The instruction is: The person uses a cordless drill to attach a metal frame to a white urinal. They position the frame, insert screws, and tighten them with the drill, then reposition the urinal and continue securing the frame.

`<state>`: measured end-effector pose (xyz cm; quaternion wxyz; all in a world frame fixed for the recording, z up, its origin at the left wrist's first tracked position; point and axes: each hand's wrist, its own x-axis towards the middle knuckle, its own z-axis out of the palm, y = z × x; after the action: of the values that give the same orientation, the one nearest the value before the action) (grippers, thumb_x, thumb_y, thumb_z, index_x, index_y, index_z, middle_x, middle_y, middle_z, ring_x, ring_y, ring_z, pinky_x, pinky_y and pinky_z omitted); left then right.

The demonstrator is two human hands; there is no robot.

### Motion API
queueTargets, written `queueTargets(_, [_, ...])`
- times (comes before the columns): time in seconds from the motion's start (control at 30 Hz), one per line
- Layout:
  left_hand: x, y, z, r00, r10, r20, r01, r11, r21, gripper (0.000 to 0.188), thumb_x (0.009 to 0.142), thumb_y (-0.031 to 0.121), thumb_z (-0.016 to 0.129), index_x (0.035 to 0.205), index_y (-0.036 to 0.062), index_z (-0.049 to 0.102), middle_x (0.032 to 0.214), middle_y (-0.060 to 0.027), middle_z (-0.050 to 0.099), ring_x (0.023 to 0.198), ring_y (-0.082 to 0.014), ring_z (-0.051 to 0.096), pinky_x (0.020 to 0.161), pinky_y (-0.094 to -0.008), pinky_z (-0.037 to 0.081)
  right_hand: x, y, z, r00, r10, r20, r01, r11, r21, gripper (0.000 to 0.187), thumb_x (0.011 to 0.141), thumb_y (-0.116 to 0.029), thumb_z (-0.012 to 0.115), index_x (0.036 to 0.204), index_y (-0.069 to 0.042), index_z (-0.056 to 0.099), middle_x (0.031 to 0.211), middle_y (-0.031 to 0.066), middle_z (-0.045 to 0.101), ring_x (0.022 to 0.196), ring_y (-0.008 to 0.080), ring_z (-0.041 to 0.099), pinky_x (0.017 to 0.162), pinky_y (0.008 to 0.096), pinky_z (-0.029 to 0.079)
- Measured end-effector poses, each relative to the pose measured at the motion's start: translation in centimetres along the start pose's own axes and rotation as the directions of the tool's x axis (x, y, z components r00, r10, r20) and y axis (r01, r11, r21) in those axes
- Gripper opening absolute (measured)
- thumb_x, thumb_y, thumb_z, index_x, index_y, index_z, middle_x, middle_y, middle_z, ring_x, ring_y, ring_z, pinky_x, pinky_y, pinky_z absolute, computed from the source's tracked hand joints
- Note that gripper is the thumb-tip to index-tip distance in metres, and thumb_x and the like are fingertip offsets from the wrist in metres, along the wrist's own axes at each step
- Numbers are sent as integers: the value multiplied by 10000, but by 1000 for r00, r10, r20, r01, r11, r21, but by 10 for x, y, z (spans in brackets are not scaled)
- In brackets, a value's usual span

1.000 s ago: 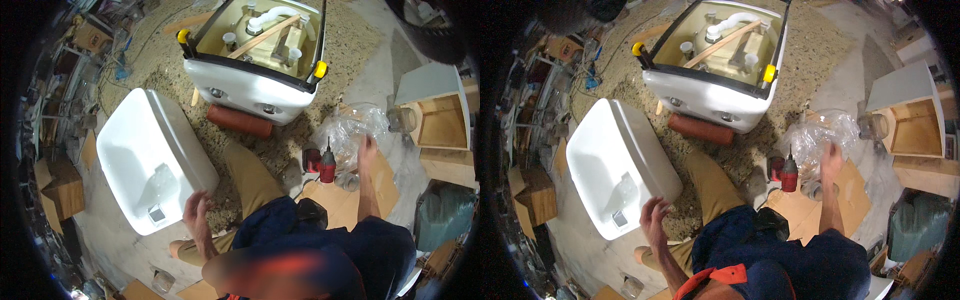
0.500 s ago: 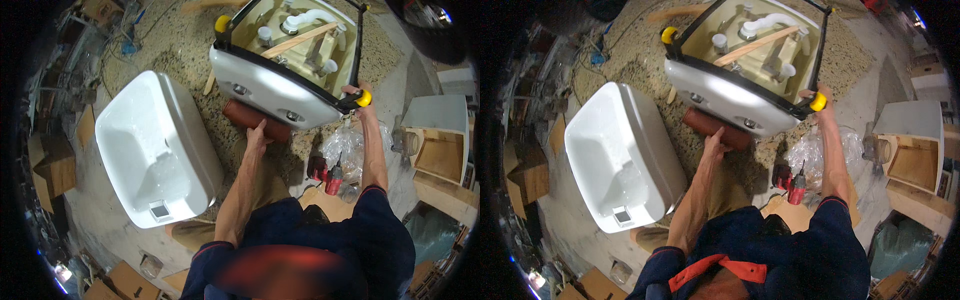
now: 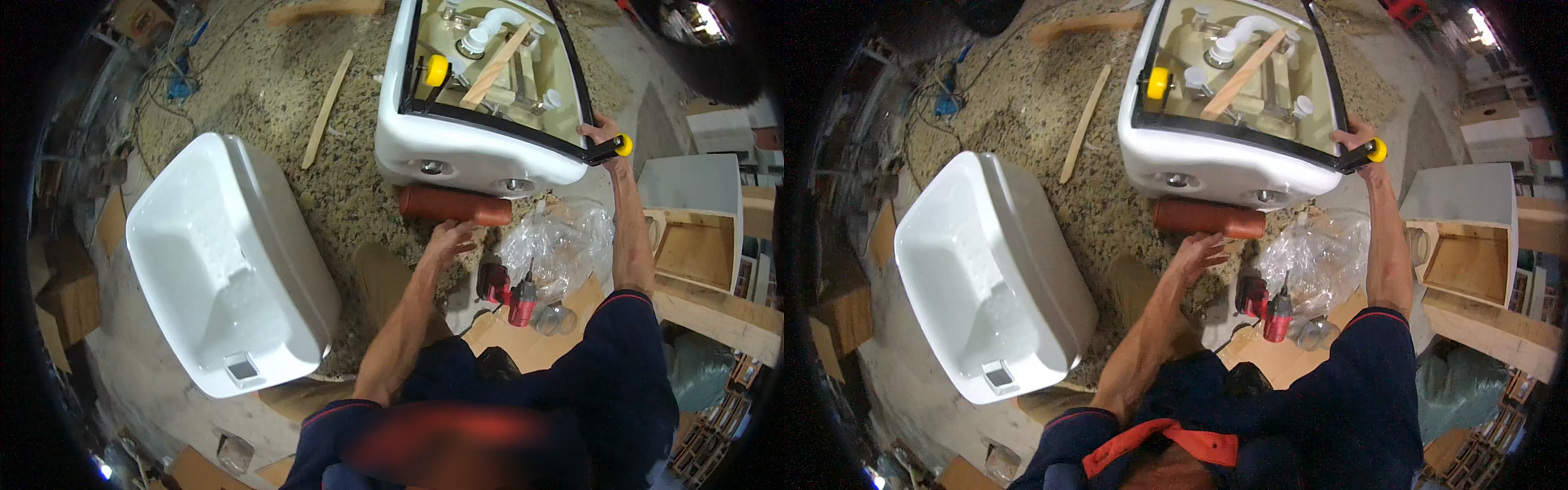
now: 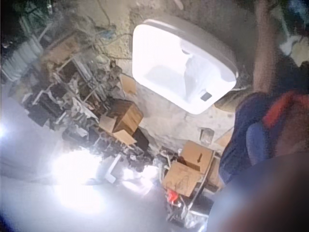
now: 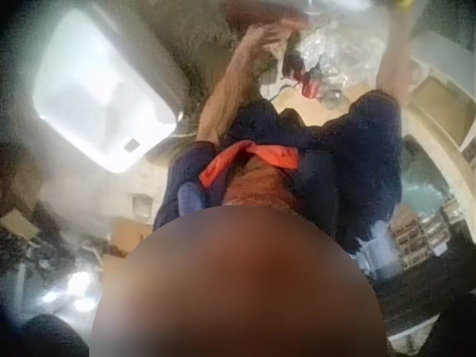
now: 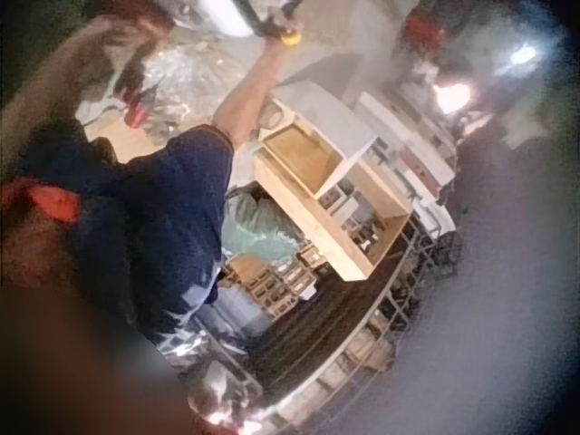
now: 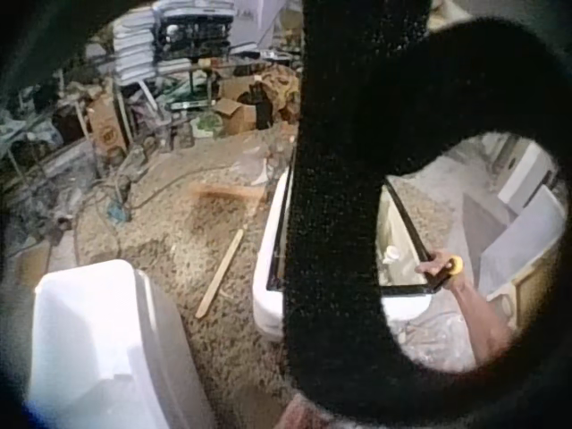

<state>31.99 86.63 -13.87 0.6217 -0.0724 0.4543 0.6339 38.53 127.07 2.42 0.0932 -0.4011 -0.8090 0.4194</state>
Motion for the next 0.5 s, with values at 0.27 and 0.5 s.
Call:
queueTargets(0.27, [-229,52,-37,862,431,268,-507,711,488,554,929,84,650,1437,-18,456,1400,-141,561,1241,-230,568,1056,-384,450,6,36,-42,749,160,-643,210,863,460,195,937,-75,548,1037,-8,702,994,111,722,929,199,670,835,352,532])
queueTargets(0.5, [-476,35,-225,-206,736,-644,-88,642,762,471,945,153,662,1366,-19,543,1362,-186,580,1177,-232,592,997,-366,472,-254,-95,162,886,-464,-1,368,702,610,185,871,-106,648,1028,-17,688,1001,74,699,982,148,635,851,303,514])
